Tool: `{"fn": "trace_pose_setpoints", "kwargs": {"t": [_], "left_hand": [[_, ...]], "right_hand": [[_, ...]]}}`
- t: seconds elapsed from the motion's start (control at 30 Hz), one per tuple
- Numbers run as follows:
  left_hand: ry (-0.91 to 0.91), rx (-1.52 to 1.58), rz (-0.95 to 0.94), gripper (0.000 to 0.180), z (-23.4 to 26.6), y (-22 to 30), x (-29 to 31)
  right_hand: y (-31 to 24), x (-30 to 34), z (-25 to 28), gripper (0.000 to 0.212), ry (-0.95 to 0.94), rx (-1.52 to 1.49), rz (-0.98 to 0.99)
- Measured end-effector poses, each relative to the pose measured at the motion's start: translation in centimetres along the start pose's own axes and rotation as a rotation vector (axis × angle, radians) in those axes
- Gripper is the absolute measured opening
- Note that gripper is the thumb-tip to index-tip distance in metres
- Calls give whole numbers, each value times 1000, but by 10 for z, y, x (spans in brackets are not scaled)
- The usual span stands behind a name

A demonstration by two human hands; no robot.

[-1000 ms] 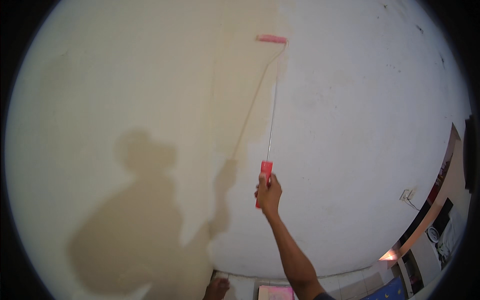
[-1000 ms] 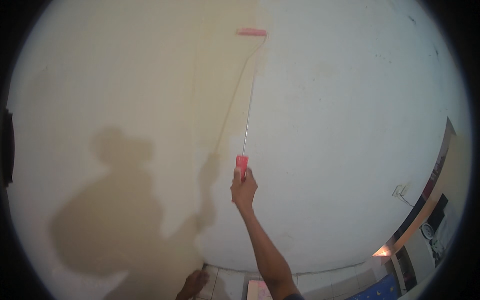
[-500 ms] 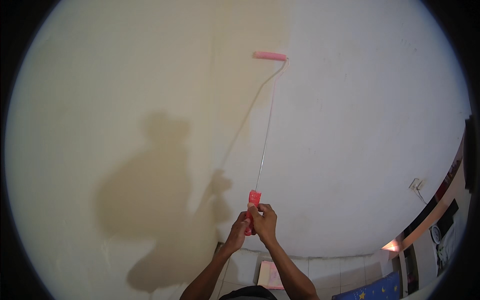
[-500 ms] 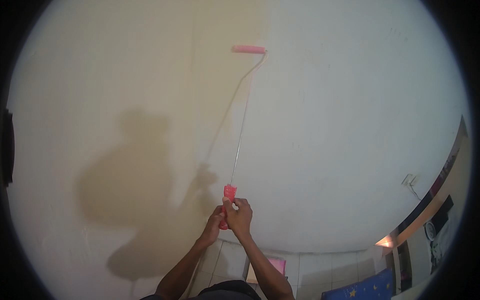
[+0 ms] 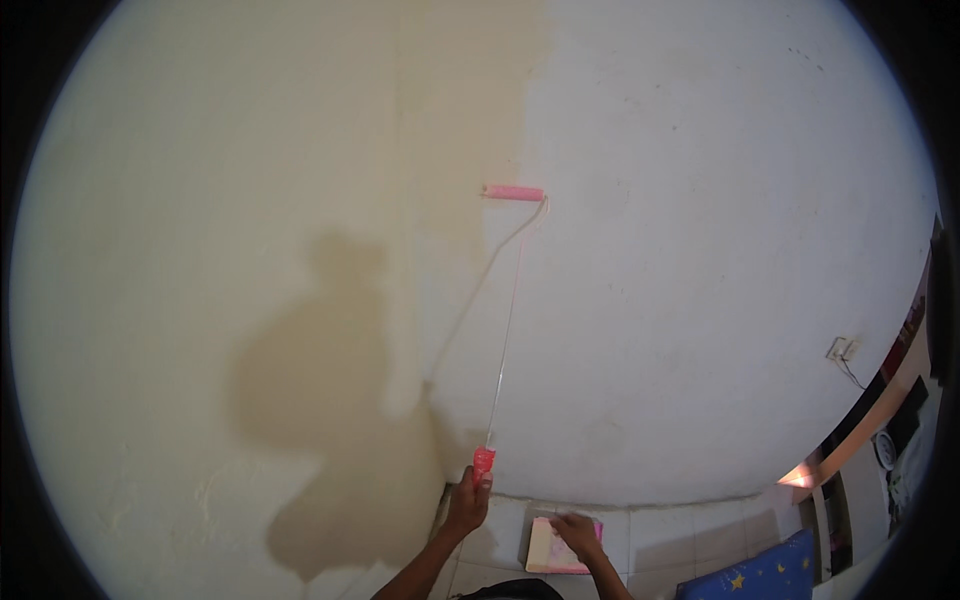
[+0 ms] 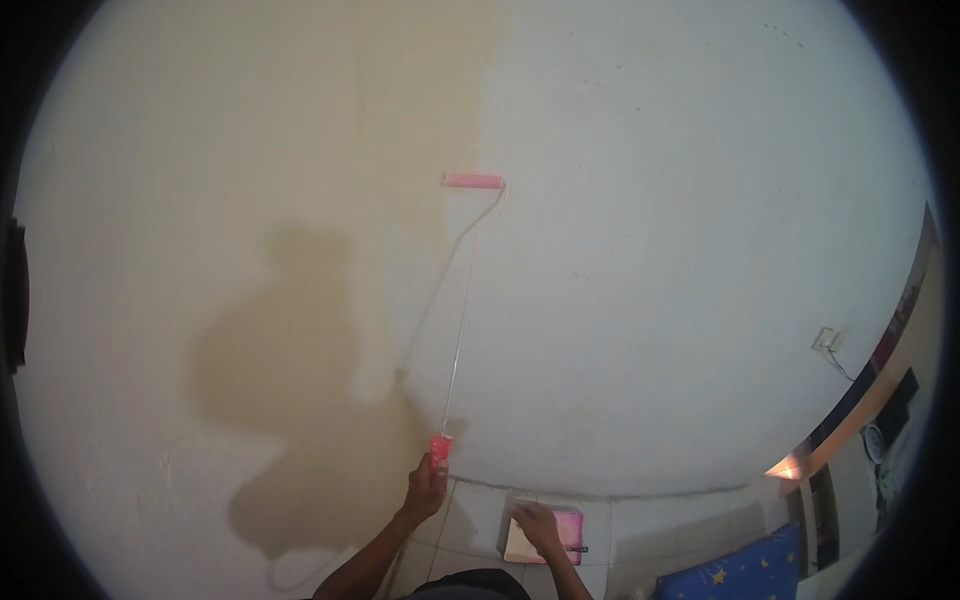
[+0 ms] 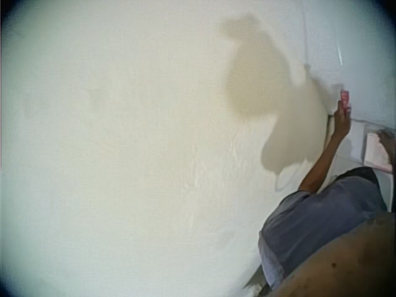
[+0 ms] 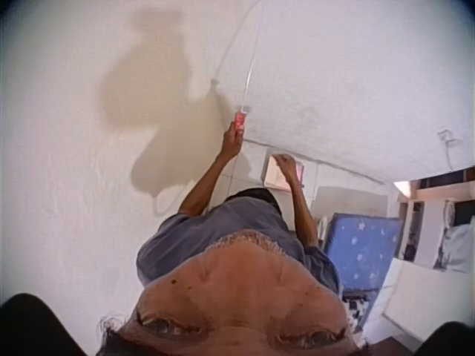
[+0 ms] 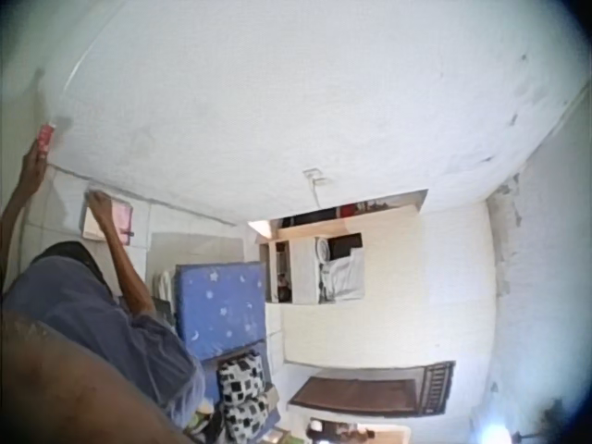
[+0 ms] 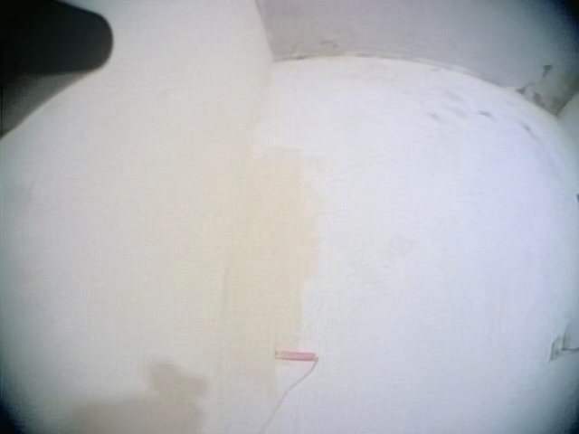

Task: The person paints a wall using a roller. They dip the roller into a tray of pink paint and apply it to a light-colored interior wall with vertical strokes.

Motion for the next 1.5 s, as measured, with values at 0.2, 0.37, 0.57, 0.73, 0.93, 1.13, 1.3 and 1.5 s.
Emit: {"fn": "trace_pose_setpoints", "kwargs": {"t": [0.2, 0.37, 0.57, 0.73, 0.93, 1.13, 1.3, 1.5], "left_hand": [[0, 53, -131, 45, 22, 64, -91], [23, 3, -128, 46, 5, 75, -92], [-81, 169, 0, 44, -35, 38, -46], [-35, 139, -148, 46, -7, 148, -143], [-46, 206, -270, 50, -4, 301, -240], [22, 188, -423, 54, -31, 415, -317], [18, 275, -366, 59, -47, 460, -329], [42, 272, -285, 61, -107, 375, -275]], "right_hand": [[140, 62, 35, 35, 247, -389, -372], [163, 81, 49, 24, 299, -562, -432], [192, 85, 65, 23, 336, -659, -484], [207, 73, 85, 24, 326, -786, -472], [208, 45, 124, 23, 326, -782, -491], [233, 30, 150, 22, 350, -869, -478], [248, 31, 168, 19, 347, -857, -557], [250, 36, 156, 11, 338, -991, -591]]}}
Point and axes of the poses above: each hand's wrist, its own x-axis away from the middle knuckle, its own z-axis out of the back of the hand, y = z × x, the point moved 2 cm from there along -x, towards the middle knuckle, and after that the axes turned 5 degrees about -x, right-handed, at the moved point
